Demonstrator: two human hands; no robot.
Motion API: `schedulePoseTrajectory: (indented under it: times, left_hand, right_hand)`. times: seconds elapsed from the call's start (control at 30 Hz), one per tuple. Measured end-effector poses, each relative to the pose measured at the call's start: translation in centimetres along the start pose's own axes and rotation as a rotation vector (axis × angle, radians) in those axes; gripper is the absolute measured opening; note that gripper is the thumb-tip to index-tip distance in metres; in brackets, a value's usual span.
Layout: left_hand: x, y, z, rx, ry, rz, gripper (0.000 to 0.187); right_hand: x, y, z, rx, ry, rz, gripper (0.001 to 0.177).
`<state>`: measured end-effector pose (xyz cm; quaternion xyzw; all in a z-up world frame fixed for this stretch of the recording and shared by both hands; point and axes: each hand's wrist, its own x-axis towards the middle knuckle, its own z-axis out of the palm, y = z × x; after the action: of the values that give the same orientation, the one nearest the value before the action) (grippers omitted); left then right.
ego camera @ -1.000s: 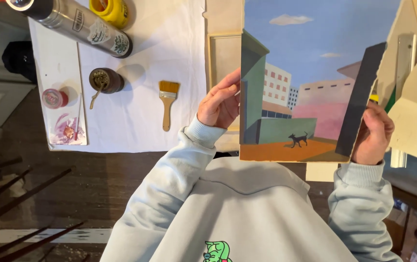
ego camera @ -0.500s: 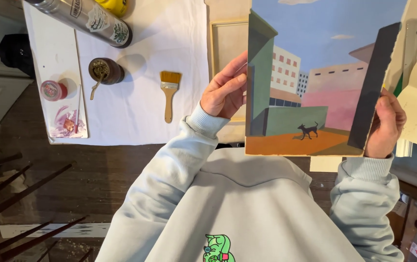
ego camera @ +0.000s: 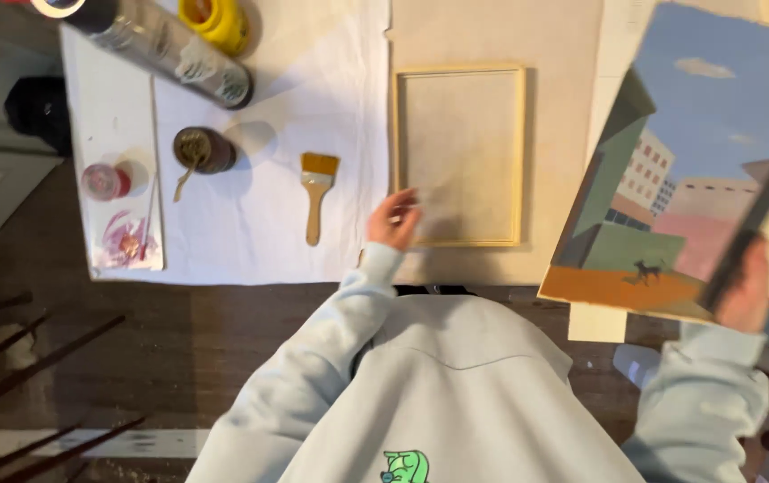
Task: Preparing and framing a painting, including cutting backing materials with a utility knife.
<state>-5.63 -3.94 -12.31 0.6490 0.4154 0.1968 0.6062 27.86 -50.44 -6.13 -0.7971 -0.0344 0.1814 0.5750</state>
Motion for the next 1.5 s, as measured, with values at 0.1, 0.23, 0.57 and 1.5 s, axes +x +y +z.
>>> schedulePoseTrajectory:
  times: [0.1,0.23,0.57,1.5]
  left_hand:
    - [1.1,-1.6,-1.9,0.066,0.054,-0.104,0.048]
    - [4.2,-3.8,-2.0,0.155,0.087,-0.113,0.056]
    - [7.3,-7.1,-0.2,0.116,0.137,-0.020,0.055]
    - [6.8,-3.6,3.6,0.111,0.090,-0.043,0.063]
  right_hand:
    - [-1.4,-3.7,8.5,0.326,0.014,0.164,0.038]
    - [1.3,2.2,15.2,0.392,-0.021,0.271,0.032]
    - [5.3,4.5,26.9,0.630,-0.221,0.243,0.016]
    - [7.3,1.0,26.3,0.465,-0.339,0.217,0.010]
